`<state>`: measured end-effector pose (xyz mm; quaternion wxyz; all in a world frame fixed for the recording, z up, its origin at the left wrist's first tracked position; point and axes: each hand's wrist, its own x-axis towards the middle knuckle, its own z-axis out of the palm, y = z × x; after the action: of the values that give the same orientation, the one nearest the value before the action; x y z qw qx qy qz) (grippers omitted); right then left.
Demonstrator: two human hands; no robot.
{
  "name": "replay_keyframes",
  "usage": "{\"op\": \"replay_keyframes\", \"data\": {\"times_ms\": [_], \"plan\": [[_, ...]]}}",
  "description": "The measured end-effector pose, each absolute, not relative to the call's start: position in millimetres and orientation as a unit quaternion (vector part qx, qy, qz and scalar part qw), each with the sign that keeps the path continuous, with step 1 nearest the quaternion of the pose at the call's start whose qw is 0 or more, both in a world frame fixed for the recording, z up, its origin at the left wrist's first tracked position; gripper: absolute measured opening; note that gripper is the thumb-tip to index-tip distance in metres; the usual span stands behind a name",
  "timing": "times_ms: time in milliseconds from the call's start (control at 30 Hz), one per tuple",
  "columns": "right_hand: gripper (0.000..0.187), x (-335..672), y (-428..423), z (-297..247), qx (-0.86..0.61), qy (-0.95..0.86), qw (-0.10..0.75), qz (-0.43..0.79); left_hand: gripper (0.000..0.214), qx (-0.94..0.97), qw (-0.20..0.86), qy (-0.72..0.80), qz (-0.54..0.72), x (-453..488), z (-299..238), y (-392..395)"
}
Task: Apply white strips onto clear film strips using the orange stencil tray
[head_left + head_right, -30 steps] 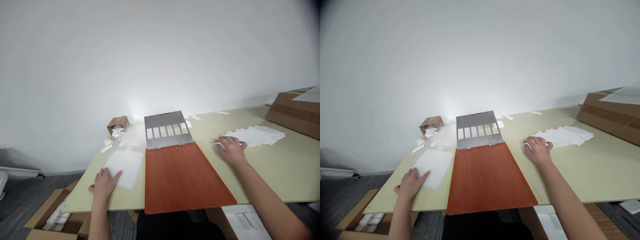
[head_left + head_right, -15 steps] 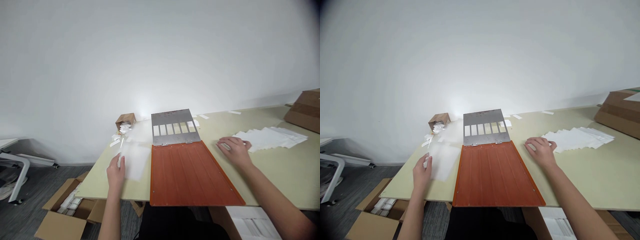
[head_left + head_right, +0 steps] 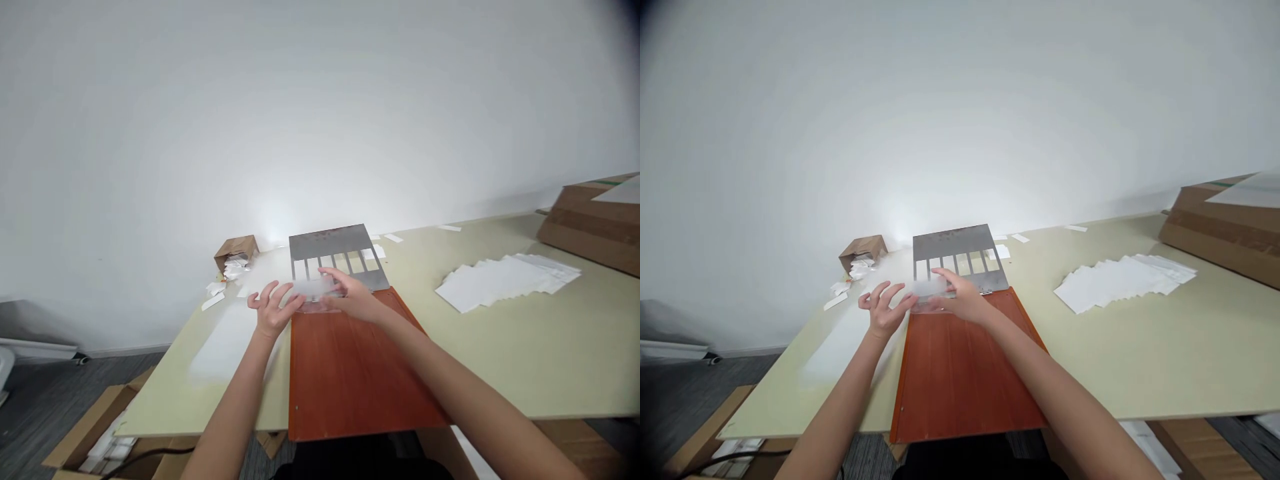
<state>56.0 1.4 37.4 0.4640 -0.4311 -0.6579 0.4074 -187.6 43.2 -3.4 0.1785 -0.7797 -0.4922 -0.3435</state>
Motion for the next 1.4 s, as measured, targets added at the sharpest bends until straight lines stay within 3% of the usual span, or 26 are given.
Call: {"op": "replay_keyframes", "data": {"times_ms": [100,267,467,567,667,733,767,1000,1167,1400], "plan": [[0.063,47,9,26,-0.362,-0.592,0.520,0.497,0.022,-0.771,0.178,-0.504,-0.346,-186,-10,48],[0.049,43,13,-1,-0.373,-0.560,0.556,0.487,0.025,-0.741,0.170,-0.551,-0.343,-186,-13,43],[0.038,36,9,-15,-0.423,-0.510,0.626,0.412,0.089,-0.683,0.151,-0.605,-0.380,-163,-12,26],[0.032,32,5,-16,-0.431,-0.499,0.647,0.383,0.103,-0.687,0.046,-0.563,-0.457,-153,-15,14],[0.034,30,-1,-15,-0.419,-0.511,0.660,0.358,0.070,-0.696,-0.113,-0.478,-0.523,-147,-15,3],[0.034,30,-6,-15,-0.399,-0.555,0.658,0.315,0.039,-0.720,-0.201,-0.430,-0.507,-145,-14,-1],[0.033,29,-8,-15,-0.386,-0.585,0.654,0.287,0.034,-0.733,-0.238,-0.408,-0.489,-144,-14,-3],[0.025,22,-14,-19,-0.331,-0.733,0.589,0.083,0.064,-0.651,-0.438,-0.336,-0.521,-137,-26,6],[0.018,20,-16,-23,-0.367,-0.728,0.579,-0.011,0.040,-0.569,-0.498,-0.342,-0.559,-139,-24,8],[0.024,21,-15,-24,-0.451,-0.696,0.551,-0.087,0.037,-0.544,-0.522,-0.354,-0.553,-137,-15,7]]}}
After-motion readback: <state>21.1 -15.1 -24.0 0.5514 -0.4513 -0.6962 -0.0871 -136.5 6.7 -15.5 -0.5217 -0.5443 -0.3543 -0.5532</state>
